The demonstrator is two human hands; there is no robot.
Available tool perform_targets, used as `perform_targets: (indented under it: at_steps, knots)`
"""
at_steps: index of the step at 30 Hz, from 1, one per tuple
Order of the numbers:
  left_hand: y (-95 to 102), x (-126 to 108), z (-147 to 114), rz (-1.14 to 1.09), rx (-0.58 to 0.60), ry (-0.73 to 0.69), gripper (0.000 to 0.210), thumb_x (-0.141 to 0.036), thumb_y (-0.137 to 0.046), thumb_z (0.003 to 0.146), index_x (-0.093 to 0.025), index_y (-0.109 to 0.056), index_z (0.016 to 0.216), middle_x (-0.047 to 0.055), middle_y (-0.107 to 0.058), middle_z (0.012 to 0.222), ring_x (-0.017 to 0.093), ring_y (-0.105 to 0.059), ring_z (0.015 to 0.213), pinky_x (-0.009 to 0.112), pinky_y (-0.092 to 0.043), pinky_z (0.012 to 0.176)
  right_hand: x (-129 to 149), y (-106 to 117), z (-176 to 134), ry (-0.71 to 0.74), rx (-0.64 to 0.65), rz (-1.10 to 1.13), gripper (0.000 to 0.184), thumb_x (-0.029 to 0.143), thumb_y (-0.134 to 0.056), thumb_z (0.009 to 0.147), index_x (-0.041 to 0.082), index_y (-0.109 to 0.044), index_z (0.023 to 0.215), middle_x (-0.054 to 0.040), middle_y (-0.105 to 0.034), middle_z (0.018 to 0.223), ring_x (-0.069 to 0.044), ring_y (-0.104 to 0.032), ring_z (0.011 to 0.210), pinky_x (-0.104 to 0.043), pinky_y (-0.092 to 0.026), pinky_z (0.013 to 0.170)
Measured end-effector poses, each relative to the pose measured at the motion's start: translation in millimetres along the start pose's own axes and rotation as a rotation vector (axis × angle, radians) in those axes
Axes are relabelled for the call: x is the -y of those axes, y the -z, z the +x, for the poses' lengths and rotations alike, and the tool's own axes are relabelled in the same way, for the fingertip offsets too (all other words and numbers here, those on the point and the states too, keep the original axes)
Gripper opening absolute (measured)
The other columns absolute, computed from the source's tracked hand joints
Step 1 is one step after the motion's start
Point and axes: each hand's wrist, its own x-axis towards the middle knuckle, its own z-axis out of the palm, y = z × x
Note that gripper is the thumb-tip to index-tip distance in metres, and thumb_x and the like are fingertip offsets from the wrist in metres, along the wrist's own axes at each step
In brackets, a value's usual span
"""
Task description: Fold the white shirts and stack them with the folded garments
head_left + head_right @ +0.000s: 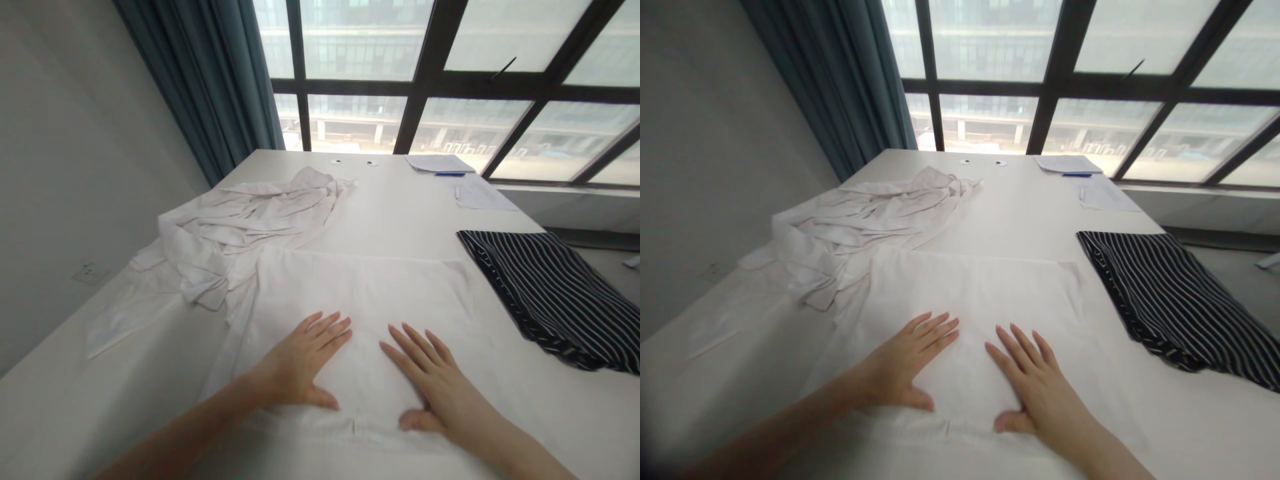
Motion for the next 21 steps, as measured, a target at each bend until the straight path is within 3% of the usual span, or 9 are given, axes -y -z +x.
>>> perform_targets:
  at_steps: [14, 21]
  knots:
    - [2.5, -6, -36, -0.045, 0.034, 0.037, 0.094, -0.071, -0.053, 0.082, -0.023, -0.019, 0.155, 0.010, -0.023, 0.160, 0.033, -0.018, 0.147, 0.050, -0.010, 0.120, 4, -5, -17, -0.082, 0.114, 0.126, 0.106, 0.083, -0.051, 0.071, 0.035, -0.011, 0.156, -0.0099, -0.024, 0.159, -0.040, -0.025, 0.144, -0.063, -0.026, 0.109]
    - [3.8, 6, -25, -0.024, 0.000, 0.055, 0.095, -0.075, -0.050, 0.081, -0.023, -0.021, 0.154, 0.010, -0.024, 0.160, 0.032, -0.018, 0.148, 0.048, -0.008, 0.120, -13, 1, 2, -0.128, 0.161, 0.187, 0.101, 0.077, -0.061, 0.070, 0.037, -0.021, 0.154, -0.0081, -0.023, 0.160, -0.038, -0.020, 0.146, -0.064, -0.021, 0.112]
